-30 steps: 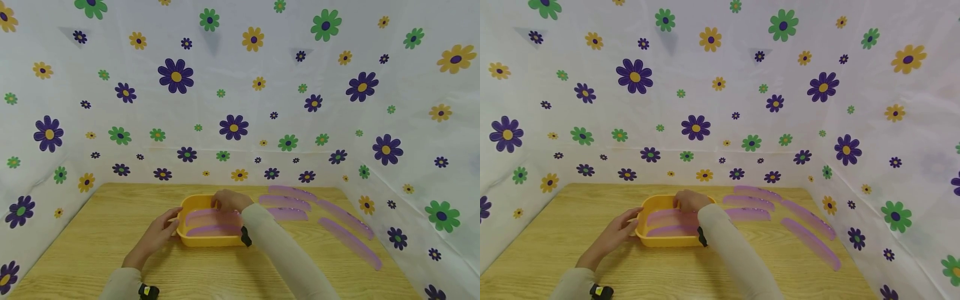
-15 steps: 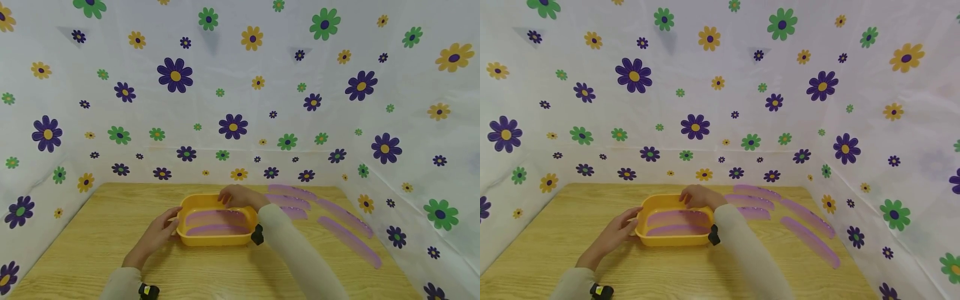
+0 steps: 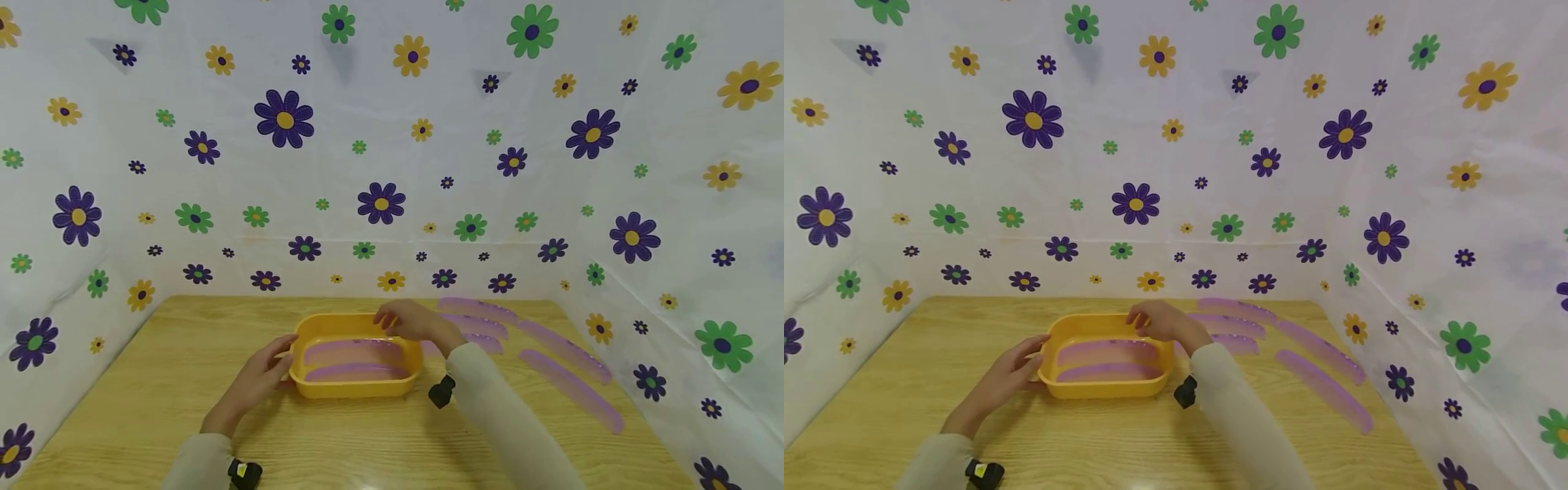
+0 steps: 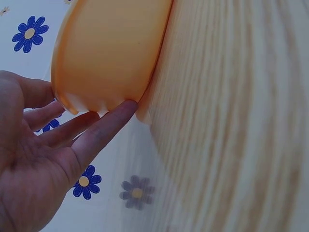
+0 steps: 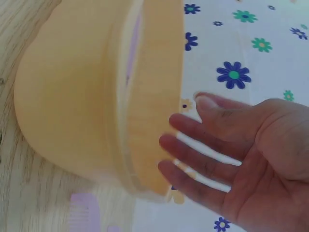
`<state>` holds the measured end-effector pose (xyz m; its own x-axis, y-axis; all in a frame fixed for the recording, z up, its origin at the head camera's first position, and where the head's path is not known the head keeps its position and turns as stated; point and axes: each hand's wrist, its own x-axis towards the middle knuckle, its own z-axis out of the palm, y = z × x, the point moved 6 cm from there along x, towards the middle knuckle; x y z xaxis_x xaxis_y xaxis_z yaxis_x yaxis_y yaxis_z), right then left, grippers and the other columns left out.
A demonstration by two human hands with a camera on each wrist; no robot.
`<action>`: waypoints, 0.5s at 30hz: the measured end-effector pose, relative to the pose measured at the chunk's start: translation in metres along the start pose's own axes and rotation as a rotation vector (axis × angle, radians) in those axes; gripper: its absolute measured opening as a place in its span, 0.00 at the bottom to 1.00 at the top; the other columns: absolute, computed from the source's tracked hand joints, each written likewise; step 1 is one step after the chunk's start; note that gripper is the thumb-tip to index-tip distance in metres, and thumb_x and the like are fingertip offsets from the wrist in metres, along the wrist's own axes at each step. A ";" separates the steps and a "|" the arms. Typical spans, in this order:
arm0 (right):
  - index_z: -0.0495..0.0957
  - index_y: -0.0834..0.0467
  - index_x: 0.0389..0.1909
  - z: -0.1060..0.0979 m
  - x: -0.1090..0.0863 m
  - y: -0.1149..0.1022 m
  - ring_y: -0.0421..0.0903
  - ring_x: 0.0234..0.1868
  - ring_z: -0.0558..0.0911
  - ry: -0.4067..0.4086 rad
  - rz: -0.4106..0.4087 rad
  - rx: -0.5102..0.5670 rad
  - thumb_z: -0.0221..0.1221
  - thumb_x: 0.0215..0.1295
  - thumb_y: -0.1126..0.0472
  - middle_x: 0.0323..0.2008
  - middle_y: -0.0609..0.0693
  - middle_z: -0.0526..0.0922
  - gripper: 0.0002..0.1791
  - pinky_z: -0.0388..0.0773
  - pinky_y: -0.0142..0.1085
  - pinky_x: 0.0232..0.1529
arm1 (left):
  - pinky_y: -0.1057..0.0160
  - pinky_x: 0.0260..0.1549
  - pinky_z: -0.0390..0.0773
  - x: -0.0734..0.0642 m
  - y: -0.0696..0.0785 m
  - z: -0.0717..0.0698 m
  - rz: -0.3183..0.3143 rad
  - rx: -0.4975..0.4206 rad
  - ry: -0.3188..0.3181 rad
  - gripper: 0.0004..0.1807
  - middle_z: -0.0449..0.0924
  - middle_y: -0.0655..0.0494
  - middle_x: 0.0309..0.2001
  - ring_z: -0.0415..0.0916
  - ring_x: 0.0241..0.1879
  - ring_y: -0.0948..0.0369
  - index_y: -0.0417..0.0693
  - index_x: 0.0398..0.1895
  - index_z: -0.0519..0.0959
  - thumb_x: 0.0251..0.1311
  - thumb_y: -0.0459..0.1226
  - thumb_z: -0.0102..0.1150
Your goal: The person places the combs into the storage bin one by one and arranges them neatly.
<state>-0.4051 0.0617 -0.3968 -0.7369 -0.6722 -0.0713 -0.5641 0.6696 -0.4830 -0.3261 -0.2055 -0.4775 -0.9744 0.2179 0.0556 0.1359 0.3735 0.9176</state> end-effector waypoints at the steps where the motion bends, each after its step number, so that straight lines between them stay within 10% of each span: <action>1: 0.81 0.63 0.56 -0.003 -0.004 0.001 0.55 0.53 0.86 0.014 0.005 0.009 0.61 0.71 0.70 0.52 0.60 0.87 0.14 0.85 0.44 0.61 | 0.54 0.49 0.89 0.001 0.000 0.000 -0.001 0.000 0.004 0.27 0.59 0.30 0.76 0.70 0.69 0.33 0.41 0.79 0.58 0.81 0.36 0.43; 15: 0.81 0.62 0.55 -0.027 -0.071 0.035 0.57 0.53 0.85 0.191 0.100 0.046 0.58 0.73 0.70 0.51 0.60 0.87 0.13 0.86 0.50 0.58 | 0.54 0.50 0.89 0.002 -0.001 0.000 -0.013 -0.008 0.004 0.27 0.59 0.29 0.76 0.69 0.70 0.33 0.42 0.80 0.58 0.81 0.34 0.42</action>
<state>-0.3825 0.1410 -0.3851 -0.8480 -0.5282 0.0440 -0.4705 0.7120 -0.5213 -0.3281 -0.2056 -0.4787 -0.9767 0.2097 0.0448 0.1214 0.3687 0.9216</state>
